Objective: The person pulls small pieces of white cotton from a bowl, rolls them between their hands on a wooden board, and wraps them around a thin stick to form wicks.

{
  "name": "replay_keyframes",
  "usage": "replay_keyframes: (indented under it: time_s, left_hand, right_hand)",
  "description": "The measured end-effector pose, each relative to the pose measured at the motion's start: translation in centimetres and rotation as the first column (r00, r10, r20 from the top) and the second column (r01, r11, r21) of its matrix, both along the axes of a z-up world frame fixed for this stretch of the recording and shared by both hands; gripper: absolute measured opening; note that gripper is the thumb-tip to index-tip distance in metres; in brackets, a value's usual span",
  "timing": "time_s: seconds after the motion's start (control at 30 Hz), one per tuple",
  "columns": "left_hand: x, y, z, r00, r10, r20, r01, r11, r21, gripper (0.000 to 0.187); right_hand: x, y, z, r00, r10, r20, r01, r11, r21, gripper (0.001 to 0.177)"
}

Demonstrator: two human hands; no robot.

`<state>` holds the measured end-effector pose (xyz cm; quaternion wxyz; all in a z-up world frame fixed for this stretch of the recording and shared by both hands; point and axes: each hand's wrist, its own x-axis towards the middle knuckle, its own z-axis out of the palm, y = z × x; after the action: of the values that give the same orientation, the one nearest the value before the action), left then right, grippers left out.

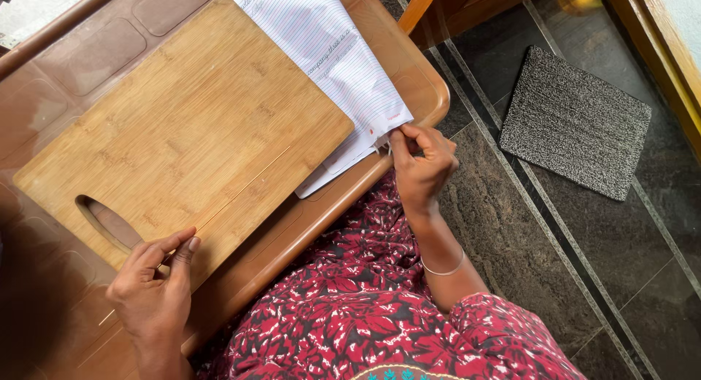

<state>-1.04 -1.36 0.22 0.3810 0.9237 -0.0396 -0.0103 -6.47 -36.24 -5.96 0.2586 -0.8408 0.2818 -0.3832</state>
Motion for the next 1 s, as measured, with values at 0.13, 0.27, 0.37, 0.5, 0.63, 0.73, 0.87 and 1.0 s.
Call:
replay_keyframes:
  time_s: [0.13,0.27,0.37,0.5,0.63,0.73,0.87,1.0]
  left_hand:
    - [-0.4,0.2,-0.4,1.0,0.016,-0.008,-0.016,1.0,0.016,0.015]
    - [-0.6,1.2,-1.7,0.997,-0.003,0.079,-0.001,0.999,0.054,0.012]
    - [-0.5,1.7,-3.2,0.984,-0.034,0.177,0.013,0.993,0.117,0.012]
    - [-0.8,2.0,-4.2,0.976,-0.034,0.213,-0.004,0.985,0.173,0.011]
    - [-0.8,2.1,-4.2,0.978,-0.034,0.206,0.007,0.991,0.134,0.011]
    - [-1.0,2.0,-4.1,0.97,-0.06,0.237,0.027,0.989,0.142,0.01]
    - [-1.2,1.9,-3.9,0.976,-0.038,0.214,0.013,0.993,0.115,0.01]
    - [-1.0,1.7,-3.7,0.983,-0.027,0.182,0.004,0.992,0.123,0.01]
  right_hand:
    - [0.3,-0.3,-0.7,1.0,-0.008,0.008,0.009,0.999,-0.041,0.018]
    - [-1.6,-0.5,0.2,0.997,-0.007,0.076,-0.01,0.977,0.214,0.014]
    - [-3.6,-0.2,1.3,1.0,0.011,-0.019,-0.008,0.994,0.113,0.012]
    - [-3.7,1.0,1.5,0.992,0.075,-0.104,-0.072,0.997,0.026,0.018]
    - [-2.7,1.5,1.2,0.984,0.059,-0.168,-0.077,0.992,-0.101,0.018]
    - [-2.9,1.4,1.7,0.985,0.047,-0.166,-0.06,0.996,-0.071,0.013]
    - [-3.5,0.6,2.5,0.982,0.02,-0.19,-0.031,0.998,-0.055,0.014]
    - [-4.8,0.2,3.4,0.979,0.059,-0.193,-0.077,0.993,-0.087,0.011]
